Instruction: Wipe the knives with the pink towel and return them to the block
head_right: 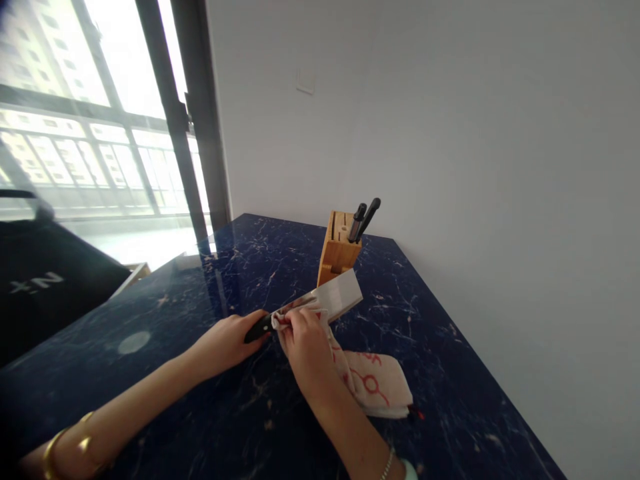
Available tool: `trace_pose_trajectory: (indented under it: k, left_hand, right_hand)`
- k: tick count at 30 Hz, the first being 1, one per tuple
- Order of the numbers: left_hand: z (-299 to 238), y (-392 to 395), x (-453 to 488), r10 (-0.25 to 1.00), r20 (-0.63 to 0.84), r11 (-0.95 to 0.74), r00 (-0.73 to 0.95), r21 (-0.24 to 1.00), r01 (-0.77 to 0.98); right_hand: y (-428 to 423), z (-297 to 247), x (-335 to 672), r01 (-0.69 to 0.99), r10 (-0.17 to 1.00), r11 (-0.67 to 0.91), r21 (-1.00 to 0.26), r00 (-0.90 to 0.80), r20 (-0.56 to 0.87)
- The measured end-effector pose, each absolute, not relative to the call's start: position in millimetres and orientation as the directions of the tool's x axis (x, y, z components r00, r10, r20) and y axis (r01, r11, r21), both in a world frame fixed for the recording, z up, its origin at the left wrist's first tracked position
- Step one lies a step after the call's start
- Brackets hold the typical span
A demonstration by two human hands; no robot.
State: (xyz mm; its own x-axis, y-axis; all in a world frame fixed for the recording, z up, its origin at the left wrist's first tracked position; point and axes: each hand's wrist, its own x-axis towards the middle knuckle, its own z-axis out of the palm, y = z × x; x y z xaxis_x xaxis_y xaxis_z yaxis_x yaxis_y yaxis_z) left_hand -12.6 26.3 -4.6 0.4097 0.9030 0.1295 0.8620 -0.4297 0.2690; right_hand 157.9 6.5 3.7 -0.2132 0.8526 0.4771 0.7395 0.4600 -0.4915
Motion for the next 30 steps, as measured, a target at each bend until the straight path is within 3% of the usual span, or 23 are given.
trace_pose_trajectory:
  k: [12,21,30]
  left_hand:
    - [-10,27,-15,0.903,0.113,-0.430,0.415,0.274,0.860]
    - [-8,32,-21,0.894,0.105,-0.447,0.436,0.270,0.853]
    - [-7,31,-21,0.893,0.120,-0.450,0.434,0.255,0.856]
  right_hand:
    - [2,-12,167,0.790,0.861,0.474,-0.390,-0.321,0.396]
    - [14,-5,190,0.825,0.892,0.371,-0.426,-0.189,0.410]
    - [3,-8,174,0.832,0.869,0.468,-0.299,-0.372,0.325]
